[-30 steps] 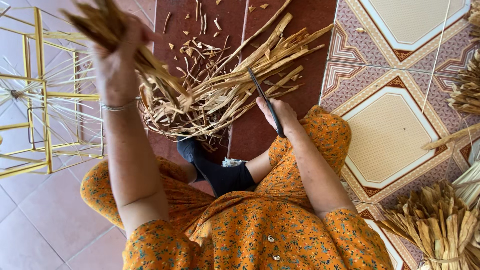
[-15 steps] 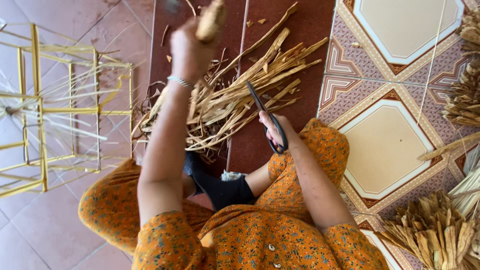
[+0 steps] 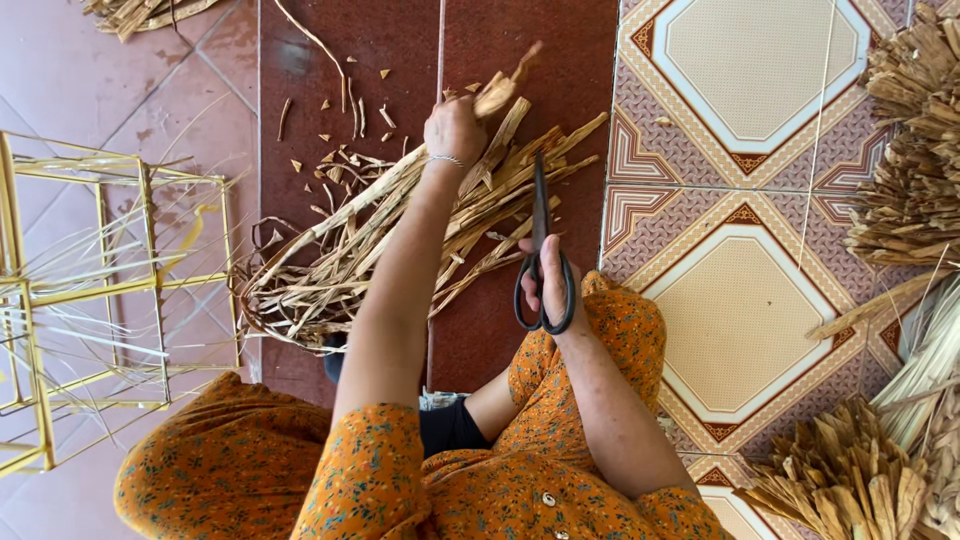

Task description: The person sits on a tiled floor and uses shears to trim bundles of dried plant strips. They repeatedly gather, align, and cut the strips, then set the trimmed bundles aside.

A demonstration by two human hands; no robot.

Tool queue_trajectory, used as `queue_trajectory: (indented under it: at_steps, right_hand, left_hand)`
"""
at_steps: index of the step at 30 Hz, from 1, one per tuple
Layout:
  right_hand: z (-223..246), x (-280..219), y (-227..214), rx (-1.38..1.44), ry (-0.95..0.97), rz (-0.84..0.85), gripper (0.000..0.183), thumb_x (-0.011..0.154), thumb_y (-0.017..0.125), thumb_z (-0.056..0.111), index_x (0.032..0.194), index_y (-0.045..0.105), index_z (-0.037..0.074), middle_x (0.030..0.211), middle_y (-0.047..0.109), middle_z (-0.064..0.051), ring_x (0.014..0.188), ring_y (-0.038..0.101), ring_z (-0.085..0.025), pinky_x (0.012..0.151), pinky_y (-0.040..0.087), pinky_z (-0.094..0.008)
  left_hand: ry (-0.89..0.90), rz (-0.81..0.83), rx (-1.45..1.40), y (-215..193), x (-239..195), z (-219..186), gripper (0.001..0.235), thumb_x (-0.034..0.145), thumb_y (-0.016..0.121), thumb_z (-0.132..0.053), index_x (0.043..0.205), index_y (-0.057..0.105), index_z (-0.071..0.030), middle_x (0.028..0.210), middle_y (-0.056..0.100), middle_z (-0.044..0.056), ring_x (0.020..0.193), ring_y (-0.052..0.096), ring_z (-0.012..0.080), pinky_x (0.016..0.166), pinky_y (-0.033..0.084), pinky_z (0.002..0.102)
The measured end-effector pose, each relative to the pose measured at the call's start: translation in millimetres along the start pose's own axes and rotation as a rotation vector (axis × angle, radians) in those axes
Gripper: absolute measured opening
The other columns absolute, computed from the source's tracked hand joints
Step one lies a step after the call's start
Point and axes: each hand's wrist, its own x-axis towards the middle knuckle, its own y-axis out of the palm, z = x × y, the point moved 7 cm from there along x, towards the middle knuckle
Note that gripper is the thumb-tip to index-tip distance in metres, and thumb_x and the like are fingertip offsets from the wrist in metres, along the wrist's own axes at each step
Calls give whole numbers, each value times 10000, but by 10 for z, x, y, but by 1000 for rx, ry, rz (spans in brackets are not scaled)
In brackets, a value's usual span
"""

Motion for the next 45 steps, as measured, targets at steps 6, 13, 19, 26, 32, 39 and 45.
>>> queue_trajectory:
  at_steps: [6,13,19,26,32,39,45]
  right_hand:
    - [76,46,66,50,-174,56,885,962,382,748,1484,496,42,699,550,39,581,513,-46,509,445,-227]
    - [165,-165,201,-158,-448,123,785,1049,398,681,1543,488,78,789,557,31,661,470,-51,604,419,-217]
    - [290,-376,277,-251,-570,195,780,1055,370,669,1555,461,77,821,563,30,693,488,-45,620,432,-213]
    - [332,-526,386,-336,-605,163,693,1081,420,586,1487,519,32,682,534,24,606,530,-62,546,453,-246]
    - [340,-726,621,-569,-704,119,620,1073,389,534,1367,570,19,643,568,5,514,585,-91,457,497,-265]
    - [158,-796,831,-576,-723,122,565,1115,384,513,1222,630,16,583,567,25,488,604,-88,442,478,-276]
    - [-1,-369,579,-186,-382,90,747,1001,316,681,1140,669,38,537,461,74,396,456,-73,340,414,-274]
  left_hand:
    - [-139,460,-528,-671,-637,301,255,928,787,-272,1098,728,-91,869,774,39,673,701,103,633,613,283]
    - [-48,478,-795,-1353,-1747,437,148,906,773,-192,1022,777,-101,778,756,4,543,567,89,475,458,268]
    - [-16,470,-1047,-1412,-2078,508,102,948,770,-141,1023,796,-76,800,733,16,643,607,48,556,499,237]
    - [59,447,-908,-1470,-2248,618,141,925,764,-181,1025,788,-84,840,790,16,647,681,66,571,552,255]
    - [192,280,-971,-1495,-2222,490,147,1002,712,-189,1005,758,-49,821,781,35,673,706,82,606,579,258]
    - [-1,262,-1374,-1316,-2225,610,82,975,714,-112,996,725,-33,794,723,15,651,670,88,587,586,270]
    - [-98,290,-1301,-1361,-2300,865,89,982,733,-119,1013,749,-37,949,782,49,640,617,104,565,538,267]
